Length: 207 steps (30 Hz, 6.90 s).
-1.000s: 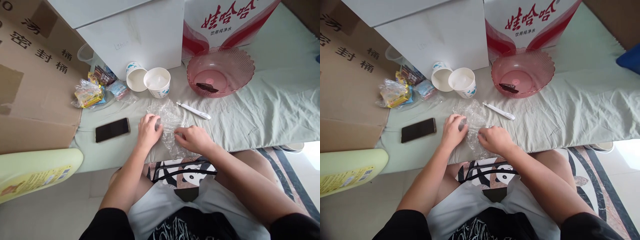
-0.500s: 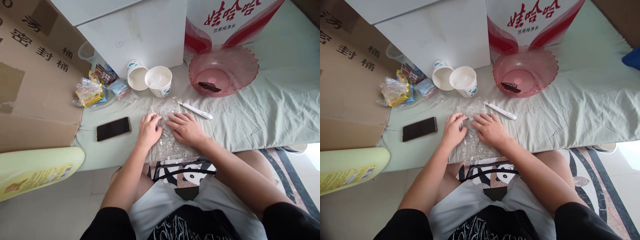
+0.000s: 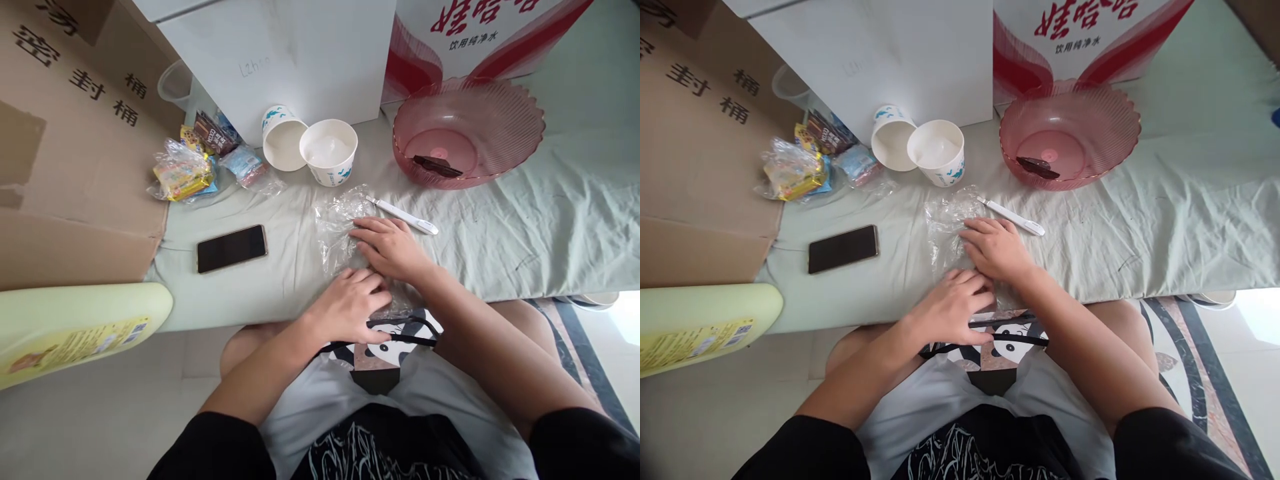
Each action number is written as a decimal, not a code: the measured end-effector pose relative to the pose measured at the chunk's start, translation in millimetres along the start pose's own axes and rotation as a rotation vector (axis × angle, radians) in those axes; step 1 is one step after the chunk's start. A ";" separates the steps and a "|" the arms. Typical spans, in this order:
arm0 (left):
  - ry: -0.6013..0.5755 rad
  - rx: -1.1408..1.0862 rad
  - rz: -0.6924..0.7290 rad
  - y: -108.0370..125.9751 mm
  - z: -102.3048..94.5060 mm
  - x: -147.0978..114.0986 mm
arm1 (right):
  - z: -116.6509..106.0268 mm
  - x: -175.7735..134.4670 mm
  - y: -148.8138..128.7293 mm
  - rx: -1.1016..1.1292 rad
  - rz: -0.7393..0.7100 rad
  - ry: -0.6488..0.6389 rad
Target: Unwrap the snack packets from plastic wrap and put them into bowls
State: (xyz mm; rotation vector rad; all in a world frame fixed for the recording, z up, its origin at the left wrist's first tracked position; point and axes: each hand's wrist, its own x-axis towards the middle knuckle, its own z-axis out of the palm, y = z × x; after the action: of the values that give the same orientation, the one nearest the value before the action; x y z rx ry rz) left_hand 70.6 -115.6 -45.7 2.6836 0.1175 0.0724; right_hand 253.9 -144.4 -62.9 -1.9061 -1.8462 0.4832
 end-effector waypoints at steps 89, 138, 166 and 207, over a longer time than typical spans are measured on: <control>0.305 0.203 -0.532 -56.2 -7.0 16.2 | 17.9 -18.8 -25.8 -0.140 -0.023 0.100; 0.814 -0.149 -0.799 -98.2 -16.7 -11.8 | 23.3 -21.5 -11.0 -0.041 0.042 0.183; 0.427 0.043 -0.422 -67.6 -18.0 -0.2 | -2.4 -13.1 -9.7 0.255 0.216 0.253; 0.302 0.074 -0.493 -72.4 -9.0 2.4 | -3.8 1.8 -17.7 0.273 0.433 0.080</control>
State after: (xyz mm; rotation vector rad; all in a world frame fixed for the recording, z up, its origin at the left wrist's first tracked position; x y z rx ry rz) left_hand 67.3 -46.6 -69.5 2.6159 0.8802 0.3214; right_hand 241.1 -142.7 -50.1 -2.0921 -1.2387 0.7422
